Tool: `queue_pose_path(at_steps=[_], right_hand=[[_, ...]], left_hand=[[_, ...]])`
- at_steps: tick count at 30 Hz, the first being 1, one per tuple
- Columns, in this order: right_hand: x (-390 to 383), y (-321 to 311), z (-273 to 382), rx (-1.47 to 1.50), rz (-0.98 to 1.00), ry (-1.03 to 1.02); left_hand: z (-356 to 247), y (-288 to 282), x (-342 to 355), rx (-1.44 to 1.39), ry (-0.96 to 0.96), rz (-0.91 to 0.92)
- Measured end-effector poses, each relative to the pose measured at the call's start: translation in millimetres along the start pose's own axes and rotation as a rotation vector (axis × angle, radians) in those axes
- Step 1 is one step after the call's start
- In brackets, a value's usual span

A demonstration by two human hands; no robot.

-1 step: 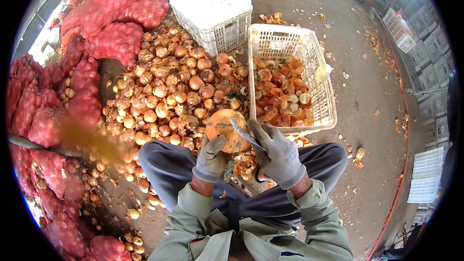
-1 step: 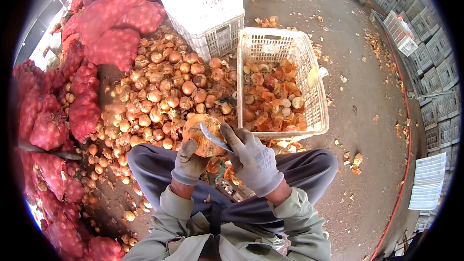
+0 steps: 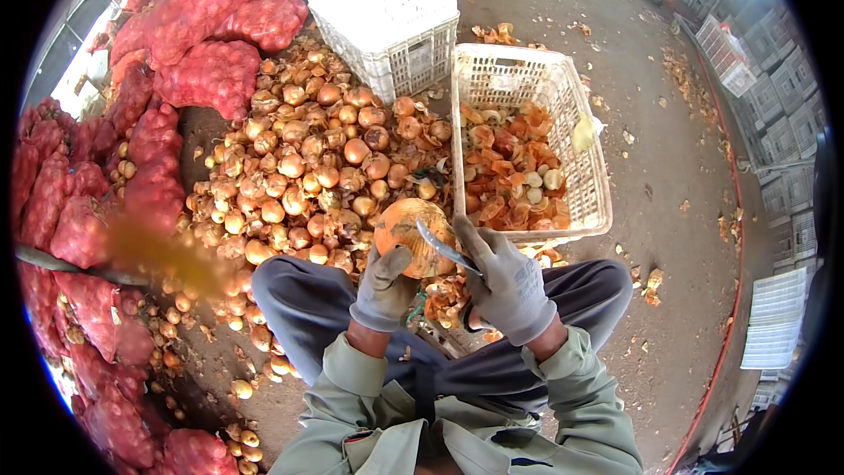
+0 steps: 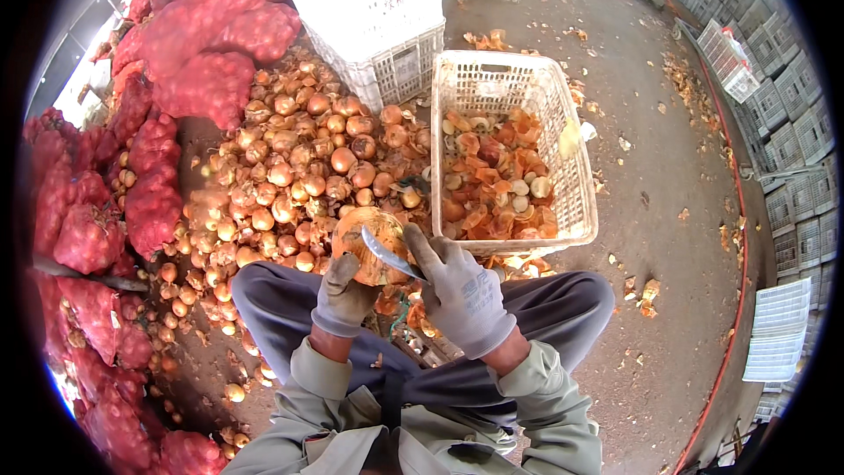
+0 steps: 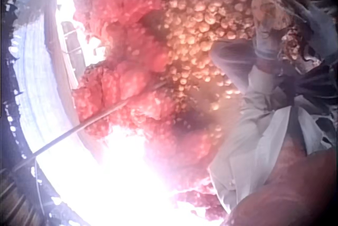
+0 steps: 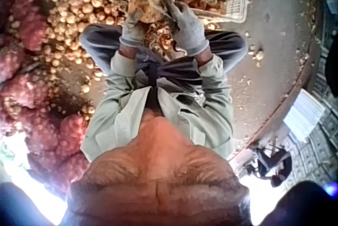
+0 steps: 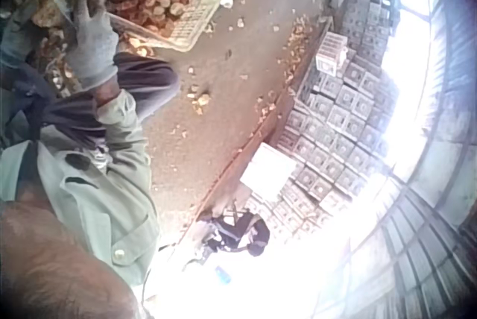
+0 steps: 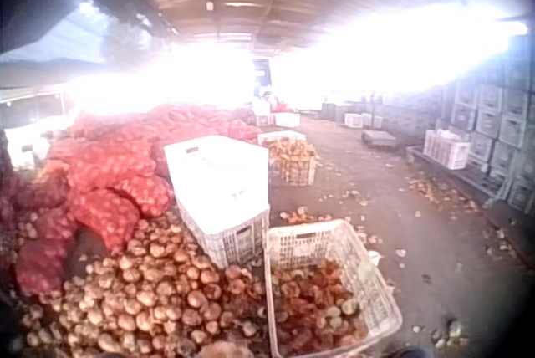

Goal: The person sits cross-legged on the floor and peels multiple onions one by one using a small knife. The outer skins are removed and placed into a nearby plastic basket, while the peeled onions are set aside.

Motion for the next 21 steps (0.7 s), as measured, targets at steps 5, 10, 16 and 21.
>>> queue_pose_path(at_steps=[5,10,16,21], right_hand=[[-3.2,10.2,-7.7,-0.123,0.043,0.079],[3.6,8.3,-4.9,-0.250,0.095,0.154],[-14.9,20.7,-22.8,-0.292,0.062,0.209],[-4.8,15.7,-12.7,-0.211,-0.040,-0.026]], left_hand=[[1.9,-3.4,0.8,0.121,0.025,-0.061],[0.6,22.1,-1.4,0.386,0.067,-0.148],[-15.1,20.9,-6.2,0.155,0.152,-0.122],[2.9,19.1,-7.0,0.276,0.000,-0.065]])
Point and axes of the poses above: each hand's wrist, its own x-axis towards the middle knuckle, its own y-axis out of the palm, z = x × y, the point moved 10 cm from there along x, towards the middle knuckle, and after that the axes turned 12 degrees about -y, right-handed, at the moved point
